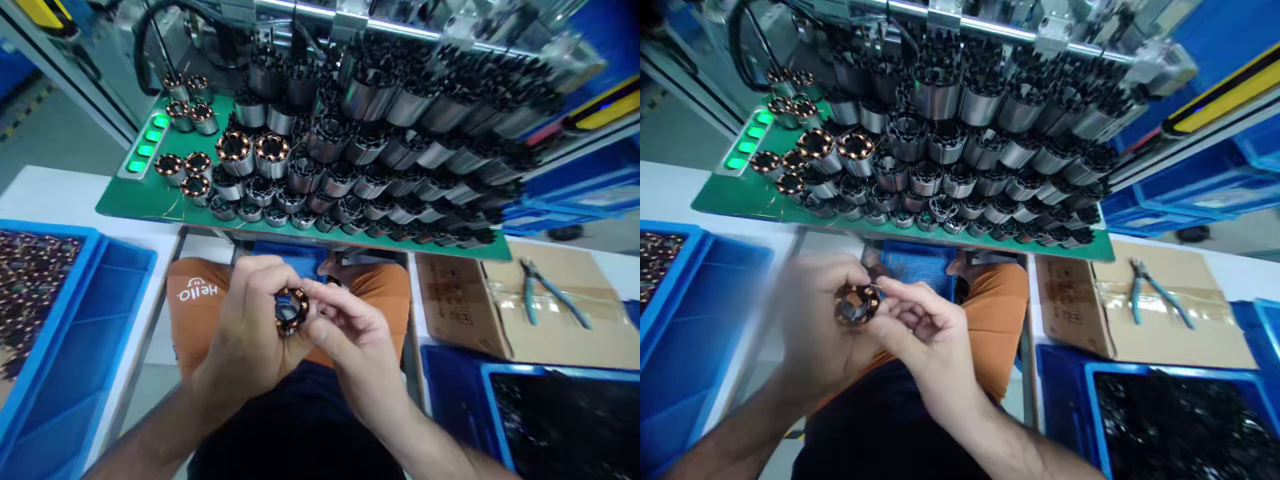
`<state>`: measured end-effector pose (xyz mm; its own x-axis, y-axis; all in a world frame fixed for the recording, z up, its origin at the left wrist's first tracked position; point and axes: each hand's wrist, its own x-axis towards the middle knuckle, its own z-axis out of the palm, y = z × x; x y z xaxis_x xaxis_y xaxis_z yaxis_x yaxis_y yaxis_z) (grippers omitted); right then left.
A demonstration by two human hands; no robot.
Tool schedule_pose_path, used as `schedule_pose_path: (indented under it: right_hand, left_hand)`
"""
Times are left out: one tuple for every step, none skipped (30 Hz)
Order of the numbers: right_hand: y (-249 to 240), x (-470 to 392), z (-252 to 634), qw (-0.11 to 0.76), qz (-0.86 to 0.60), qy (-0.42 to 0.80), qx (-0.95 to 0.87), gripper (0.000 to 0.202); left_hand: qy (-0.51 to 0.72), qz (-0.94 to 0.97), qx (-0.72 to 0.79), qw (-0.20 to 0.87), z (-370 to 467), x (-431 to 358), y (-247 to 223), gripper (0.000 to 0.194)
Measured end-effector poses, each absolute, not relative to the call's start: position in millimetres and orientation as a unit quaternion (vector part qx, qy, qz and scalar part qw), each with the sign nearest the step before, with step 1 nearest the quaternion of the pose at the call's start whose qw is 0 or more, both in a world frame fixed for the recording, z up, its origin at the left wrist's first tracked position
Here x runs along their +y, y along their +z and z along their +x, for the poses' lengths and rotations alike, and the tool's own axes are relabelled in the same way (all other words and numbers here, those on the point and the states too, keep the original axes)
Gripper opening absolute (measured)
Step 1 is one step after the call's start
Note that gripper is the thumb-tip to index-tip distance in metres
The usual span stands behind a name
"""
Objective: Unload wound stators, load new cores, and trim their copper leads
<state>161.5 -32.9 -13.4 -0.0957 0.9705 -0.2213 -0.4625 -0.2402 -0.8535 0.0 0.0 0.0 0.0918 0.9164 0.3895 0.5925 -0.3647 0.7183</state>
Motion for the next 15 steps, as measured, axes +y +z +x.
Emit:
schedule_pose_path:
  right_hand:
    - [-15.2, -33.1, 159.9, 0.532, -0.419, 0.668, -0.307, 0.024]
    - [-16.8, -33.3, 158.6, 0.532, -0.427, 0.664, -0.306, 0.020]
    - [-18.2, -33.3, 157.9, 0.531, -0.434, 0.660, -0.306, 0.017]
    - [-19.2, -33.1, 157.9, 0.531, -0.440, 0.656, -0.308, 0.014]
    - [-19.9, -32.6, 158.8, 0.529, -0.441, 0.654, -0.311, 0.012]
    - [-20.0, -31.6, 160.7, 0.528, -0.444, 0.651, -0.317, 0.010]
    - [-19.7, -30.3, 163.3, 0.528, -0.447, 0.645, -0.325, 0.007]
    - [-19.0, -28.7, 166.6, 0.529, -0.453, 0.636, -0.333, 0.006]
    - [-17.9, -26.9, 170.2, 0.534, -0.461, 0.623, -0.337, 0.005]
    - [-16.7, -25.2, 173.9, 0.544, -0.469, 0.610, -0.335, 0.007]
    - [-15.3, -23.7, 177.1, 0.555, -0.476, 0.599, -0.326, 0.009]
    - [-14.1, -22.8, 179.5, 0.561, -0.480, 0.598, -0.313, 0.012]
    - [-13.1, -22.7, 181.0, 0.559, -0.480, 0.606, -0.300, 0.015]
    - [-12.5, -23.3, 181.5, 0.547, -0.475, 0.624, -0.293, 0.019]
    - [-12.3, -24.7, 180.8, 0.530, -0.467, 0.646, -0.289, 0.023]
  left_hand:
    - [0.406, 0.725, 0.522, 0.194, -0.2, 1.1, -1.8, 0.058]
    - [0.396, 0.736, 0.514, 0.193, -0.3, 1.9, -3.8, 0.058]
    - [0.389, 0.746, 0.507, 0.190, -0.4, 2.2, -6.0, 0.056]
    - [0.383, 0.755, 0.499, 0.185, -0.5, 1.7, -8.4, 0.054]
    - [0.376, 0.765, 0.490, 0.180, -0.4, 0.4, -10.8, 0.050]
    - [0.373, 0.774, 0.482, 0.171, -0.2, -1.4, -13.1, 0.044]
    - [0.378, 0.780, 0.474, 0.157, 0.1, -3.7, -15.0, 0.035]
    - [0.387, 0.782, 0.468, 0.144, 0.6, -6.0, -16.4, 0.025]
    - [0.396, 0.782, 0.462, 0.135, 1.0, -8.1, -17.0, 0.016]
    - [0.403, 0.781, 0.458, 0.132, 1.3, -9.6, -16.9, 0.010]
    - [0.408, 0.777, 0.459, 0.136, 1.6, -10.5, -16.2, 0.008]
    - [0.414, 0.771, 0.463, 0.141, 1.7, -10.5, -15.0, 0.007]
    - [0.420, 0.762, 0.471, 0.147, 1.7, -9.9, -13.7, 0.009]
    - [0.425, 0.753, 0.479, 0.153, 1.8, -8.7, -12.3, 0.012]
    - [0.429, 0.745, 0.486, 0.157, 1.9, -7.2, -11.1, 0.017]
